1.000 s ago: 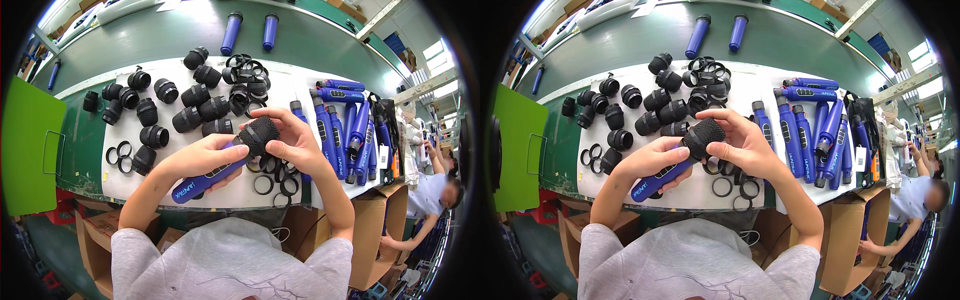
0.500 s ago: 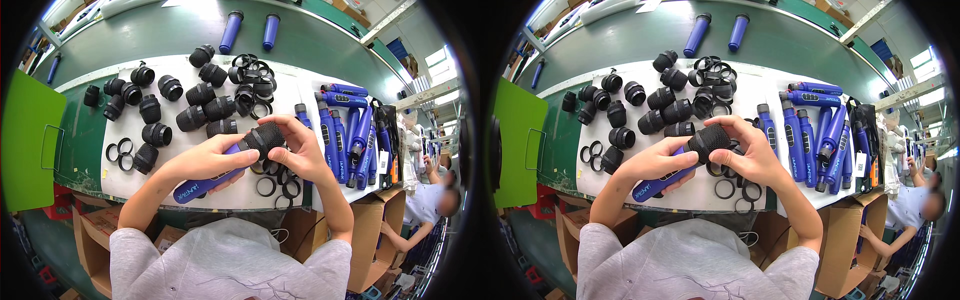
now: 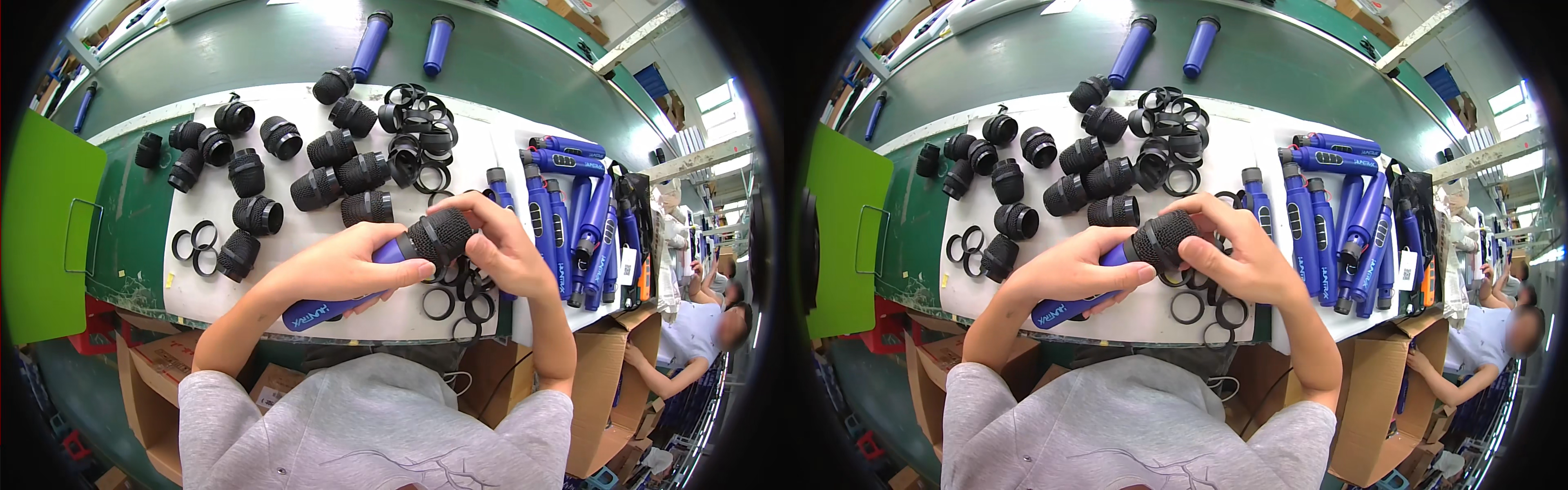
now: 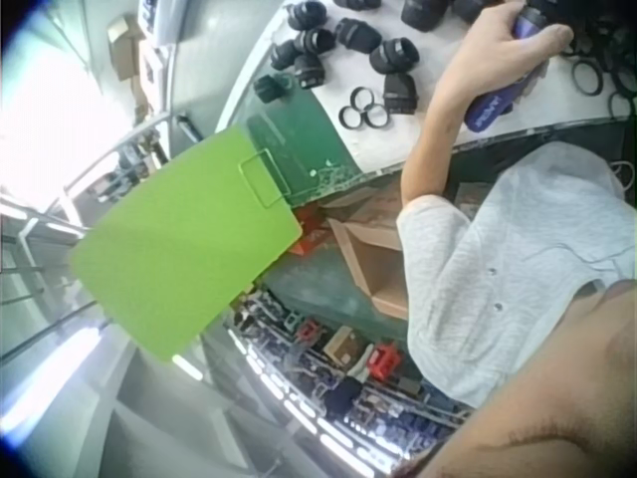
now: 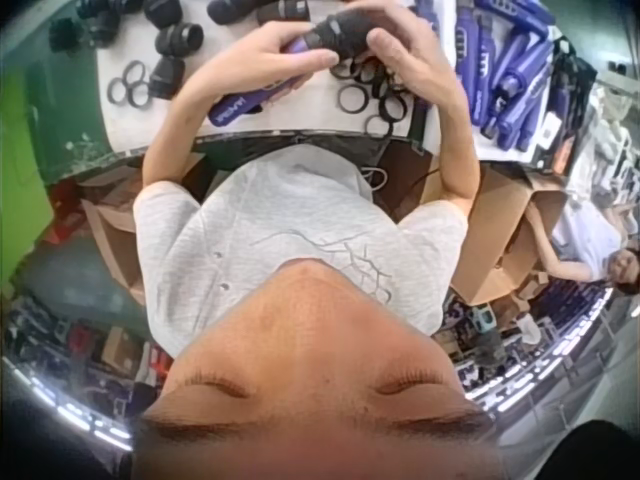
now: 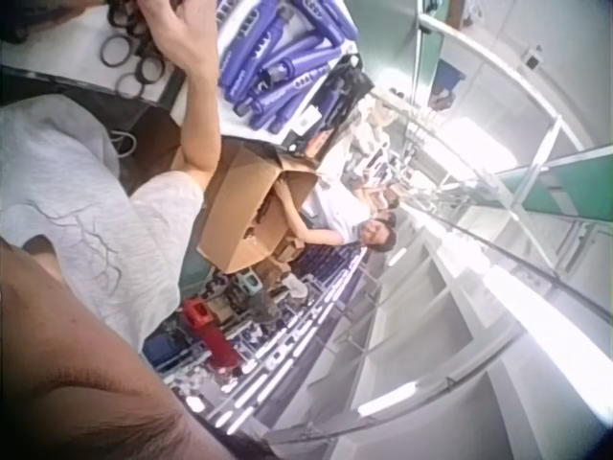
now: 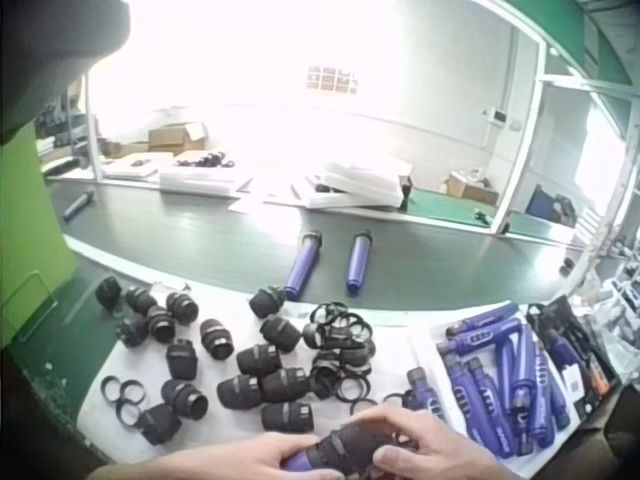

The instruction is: The person assembles black cylindrical components onto blue cylindrical bodies. They pick up the black parts from a table, align them with the blue bodies, and screw them on by hand. The person repeats this process for multiple units, placing the finished assemblies on the table.

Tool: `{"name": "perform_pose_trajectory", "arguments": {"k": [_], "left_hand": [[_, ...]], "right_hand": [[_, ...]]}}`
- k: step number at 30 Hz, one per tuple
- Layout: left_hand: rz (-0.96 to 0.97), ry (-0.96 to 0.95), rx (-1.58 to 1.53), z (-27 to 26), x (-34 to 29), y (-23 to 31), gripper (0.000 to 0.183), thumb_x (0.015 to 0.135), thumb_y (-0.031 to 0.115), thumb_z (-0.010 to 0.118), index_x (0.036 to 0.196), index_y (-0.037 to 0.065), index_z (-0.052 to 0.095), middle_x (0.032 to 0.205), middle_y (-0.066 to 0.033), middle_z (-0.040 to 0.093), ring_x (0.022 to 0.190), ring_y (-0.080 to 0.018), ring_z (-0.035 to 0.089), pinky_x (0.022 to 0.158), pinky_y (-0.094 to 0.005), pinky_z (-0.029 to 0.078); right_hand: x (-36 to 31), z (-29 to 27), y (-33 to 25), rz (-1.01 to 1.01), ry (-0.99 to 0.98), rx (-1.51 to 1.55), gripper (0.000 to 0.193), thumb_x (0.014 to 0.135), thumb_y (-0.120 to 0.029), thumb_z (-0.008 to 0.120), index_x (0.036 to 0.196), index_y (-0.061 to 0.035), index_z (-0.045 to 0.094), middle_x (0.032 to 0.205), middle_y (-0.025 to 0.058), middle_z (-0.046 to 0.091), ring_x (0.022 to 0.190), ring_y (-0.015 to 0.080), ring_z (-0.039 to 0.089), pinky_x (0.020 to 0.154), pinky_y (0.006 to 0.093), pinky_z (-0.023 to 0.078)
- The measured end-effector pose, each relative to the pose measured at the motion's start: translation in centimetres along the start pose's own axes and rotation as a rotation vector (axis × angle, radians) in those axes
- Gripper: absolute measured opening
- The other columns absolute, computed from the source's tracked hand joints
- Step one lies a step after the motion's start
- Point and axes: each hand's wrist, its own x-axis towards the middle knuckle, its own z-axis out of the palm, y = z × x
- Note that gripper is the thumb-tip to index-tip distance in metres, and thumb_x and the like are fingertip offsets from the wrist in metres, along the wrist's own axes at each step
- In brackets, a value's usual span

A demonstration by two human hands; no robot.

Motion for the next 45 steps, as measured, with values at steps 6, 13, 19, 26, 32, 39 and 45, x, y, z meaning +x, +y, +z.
{"name": "perform_pose_trajectory", "arguments": {"k": [6, 13, 19, 26, 32, 39, 45], "left_hand": [[0.008, 0.05, -0.009, 0.0, -0.1, 0.2, 0.038, 0.096, 0.039, 0.068, 0.101, 0.002, 0.059, 0.065, -0.0019, 0.057, 0.044, -0.0094, 0.055, 0.038, -0.026, 0.043], [-0.002, 0.021, 0.016, -0.1, -0.2, 0.4, 0.035, 0.095, 0.037, 0.067, 0.097, 0.003, 0.058, 0.064, -0.0018, 0.057, 0.045, -0.0091, 0.055, 0.039, -0.0259, 0.042], [-0.031, 0.033, 0.032, 0.2, -0.4, 0.8, 0.035, 0.095, 0.038, 0.067, 0.096, 0.004, 0.058, 0.063, -0.0011, 0.056, 0.045, -0.0089, 0.055, 0.04, -0.0255, 0.042], [-0.019, 0.022, -0.043, 0.1, -0.2, 0.3, 0.034, 0.096, 0.034, 0.067, 0.097, 0.002, 0.058, 0.061, -0.0007, 0.056, 0.045, -0.0087, 0.054, 0.04, -0.0254, 0.043], [-0.039, 0.016, -0.026, 0.1, -0.1, 0.3, 0.034, 0.096, 0.035, 0.067, 0.098, 0.002, 0.058, 0.062, -0.0006, 0.056, 0.045, -0.0088, 0.054, 0.04, -0.0253, 0.043], [-0.039, 0.022, 0.075, 0.3, -0.3, 0.6, 0.035, 0.095, 0.036, 0.069, 0.098, 0.003, 0.059, 0.065, -0.0013, 0.058, 0.048, -0.0092, 0.056, 0.042, -0.0262, 0.044], [-0.008, 0.0, 0.068, 0.6, -0.3, 0.4, 0.035, 0.096, 0.036, 0.068, 0.099, 0.003, 0.059, 0.064, -0.0012, 0.057, 0.048, -0.0093, 0.057, 0.042, -0.026, 0.044]], "right_hand": [[-0.5, 0.1, -0.4, 0.027, -0.021, -0.012, 0.047, 0.102, -0.024, 0.062, 0.14, -0.0021, 0.044, 0.103, 0.0112, 0.071, 0.091, 0.0157, 0.068, 0.077, 0.0302, 0.052], [-0.2, 0.1, 0.2, -0.005, 0.039, -0.161, 0.043, 0.098, -0.029, 0.069, 0.121, 0.0026, 0.052, 0.088, 0.0105, 0.073, 0.078, 0.0129, 0.069, 0.069, 0.0277, 0.052], [-0.2, -0.1, 1.1, -0.016, 0.064, -0.281, 0.043, 0.094, -0.034, 0.074, 0.113, 0.0005, 0.055, 0.079, 0.0075, 0.068, 0.068, 0.0113, 0.062, 0.063, 0.0266, 0.048], [-0.3, -1.0, -0.3, -0.076, -0.009, -0.173, 0.055, 0.094, -0.031, 0.073, 0.136, -0.0005, 0.054, 0.11, 0.0096, 0.065, 0.094, 0.0138, 0.063, 0.085, 0.0305, 0.049], [-0.2, -1.4, 0.0, -0.087, -0.017, -0.273, 0.05, 0.094, -0.03, 0.073, 0.13, 0.0019, 0.059, 0.105, 0.0072, 0.067, 0.093, 0.0138, 0.066, 0.085, 0.0293, 0.051], [0.0, -0.7, 1.0, -0.066, 0.092, -0.329, 0.041, 0.088, -0.035, 0.08, 0.103, -0.0001, 0.067, 0.072, 0.0034, 0.061, 0.064, 0.0118, 0.056, 0.061, 0.026, 0.045], [0.0, -0.6, 0.9, -0.071, 0.07, -0.149, 0.052, 0.087, -0.041, 0.078, 0.116, 0.0007, 0.065, 0.09, 0.0052, 0.062, 0.082, 0.0137, 0.059, 0.075, 0.027, 0.046]]}}
